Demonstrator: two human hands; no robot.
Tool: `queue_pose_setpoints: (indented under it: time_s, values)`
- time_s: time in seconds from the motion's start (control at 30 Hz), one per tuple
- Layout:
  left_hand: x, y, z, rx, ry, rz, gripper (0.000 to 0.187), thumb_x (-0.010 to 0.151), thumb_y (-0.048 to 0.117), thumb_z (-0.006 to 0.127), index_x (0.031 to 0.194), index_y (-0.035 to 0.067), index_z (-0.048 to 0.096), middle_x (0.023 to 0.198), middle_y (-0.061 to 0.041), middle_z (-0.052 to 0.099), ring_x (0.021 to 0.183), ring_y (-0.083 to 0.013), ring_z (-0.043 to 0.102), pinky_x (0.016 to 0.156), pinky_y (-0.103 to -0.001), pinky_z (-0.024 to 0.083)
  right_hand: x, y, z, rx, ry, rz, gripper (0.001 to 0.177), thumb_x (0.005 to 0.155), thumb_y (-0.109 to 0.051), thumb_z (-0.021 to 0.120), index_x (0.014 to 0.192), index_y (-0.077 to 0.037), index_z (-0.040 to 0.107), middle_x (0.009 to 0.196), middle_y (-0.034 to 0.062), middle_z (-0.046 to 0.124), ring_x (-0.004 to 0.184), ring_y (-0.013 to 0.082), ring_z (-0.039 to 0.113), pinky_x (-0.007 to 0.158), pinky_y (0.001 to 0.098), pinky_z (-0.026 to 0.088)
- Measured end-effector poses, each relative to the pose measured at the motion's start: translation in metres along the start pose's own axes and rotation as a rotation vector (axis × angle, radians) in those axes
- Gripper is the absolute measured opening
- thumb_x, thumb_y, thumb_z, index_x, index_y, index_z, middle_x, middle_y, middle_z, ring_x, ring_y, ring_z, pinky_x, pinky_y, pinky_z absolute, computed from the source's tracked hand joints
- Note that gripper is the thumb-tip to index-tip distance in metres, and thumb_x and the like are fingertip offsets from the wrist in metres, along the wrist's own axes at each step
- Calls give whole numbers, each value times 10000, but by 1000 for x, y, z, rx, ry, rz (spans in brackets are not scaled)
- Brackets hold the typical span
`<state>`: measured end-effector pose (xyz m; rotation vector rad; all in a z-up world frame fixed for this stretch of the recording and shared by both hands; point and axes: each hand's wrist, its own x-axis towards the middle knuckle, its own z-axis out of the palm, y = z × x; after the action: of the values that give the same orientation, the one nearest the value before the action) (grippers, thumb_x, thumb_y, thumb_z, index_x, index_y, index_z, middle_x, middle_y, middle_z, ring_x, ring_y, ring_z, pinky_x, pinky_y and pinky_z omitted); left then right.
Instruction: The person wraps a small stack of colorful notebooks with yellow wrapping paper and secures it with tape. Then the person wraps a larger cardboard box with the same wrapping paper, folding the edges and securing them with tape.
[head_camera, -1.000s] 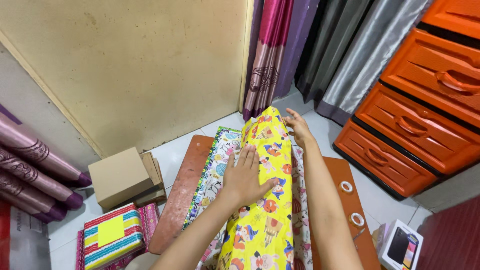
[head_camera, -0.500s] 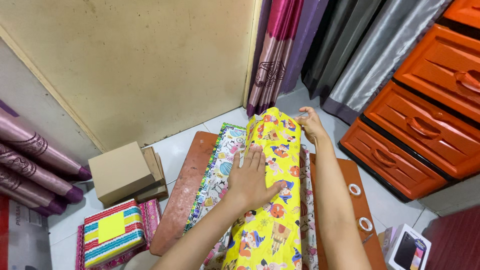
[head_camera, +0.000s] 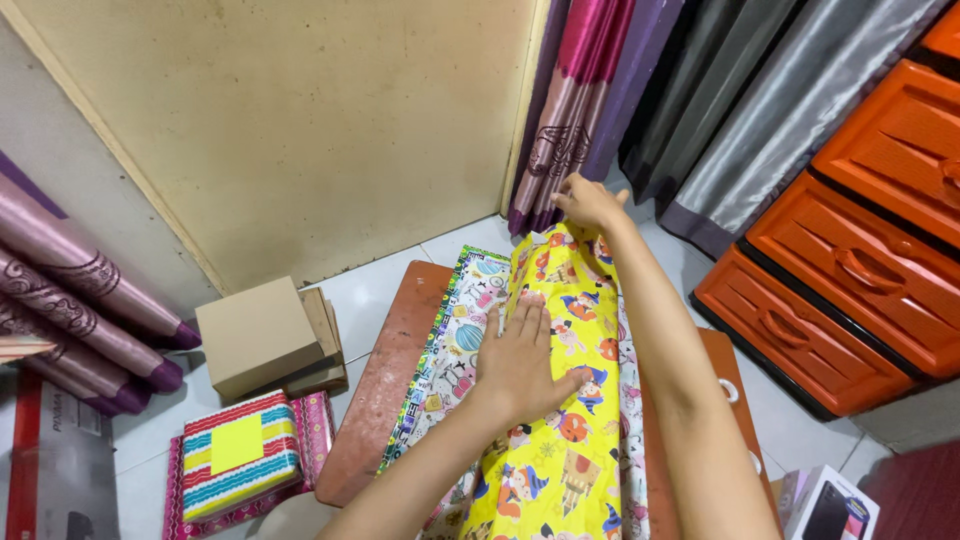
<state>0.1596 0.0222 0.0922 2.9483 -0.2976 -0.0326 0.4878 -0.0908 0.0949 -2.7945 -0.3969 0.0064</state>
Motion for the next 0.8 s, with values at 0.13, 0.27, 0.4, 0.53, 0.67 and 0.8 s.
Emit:
queue_pose_setpoints:
  time_s: [0.13, 0.27, 0.4, 0.53, 0.67, 0.8]
  values:
    - [-1, 1, -1, 1, 6, -1, 1081, 899, 771, 333, 1555, -79, 200, 1676, -193, 131, 1564, -292, 51, 1212, -579, 31, 34, 2, 26, 38, -152, 31, 409, 889, -353, 740, 1231, -139, 669, 1281, 93, 682, 1269, 333, 580, 1098, 791, 115]
    - [1, 1, 0, -11, 0, 7, 1087, 894, 769, 334, 1555, -82, 190, 1674, -197, 125, 1560, -300, 46, 1204, -586, 34, 53, 2, 44, 147, -143, 46, 443, 740, -129, 801, 1171, -155, 707, 1222, 74, 728, 1235, 290, 622, 1155, 746, 102]
    - [1, 0, 3, -43, 19, 11, 1095, 893, 773, 339, 1550, -92, 193, 1676, -204, 126, 1564, -301, 46, 1205, -578, 24, 57, -5, 27, 235, -35, 93, 453, 746, -107, 752, 1184, -168, 655, 1058, 140, 811, 1113, 304, 752, 1226, 690, 67]
    - [2, -1, 5, -41, 26, 11, 1099, 889, 774, 343, 1550, -89, 189, 1674, -202, 126, 1562, -298, 42, 1209, -574, 4, 53, -11, 9, -23, -36, 35, 350, 818, -237, 758, 1135, -120, 664, 1057, 149, 788, 1168, 344, 662, 1163, 736, 23]
    - [2, -1, 6, -43, 13, 12, 1098, 893, 778, 335, 1554, -86, 188, 1677, -198, 125, 1565, -292, 41, 1214, -578, -5, 56, -5, 24, -167, -268, 56, 316, 898, -337, 790, 1113, -131, 684, 1200, 130, 660, 1210, 370, 557, 1122, 758, 33]
    - [2, 1, 6, -30, 15, 9, 1096, 893, 779, 330, 1554, -83, 185, 1676, -198, 117, 1562, -298, 34, 1212, -572, -3, 65, 11, 55, 343, -332, -51, 328, 724, -7, 796, 1024, -76, 685, 1049, 90, 708, 1015, 275, 699, 923, 501, 602]
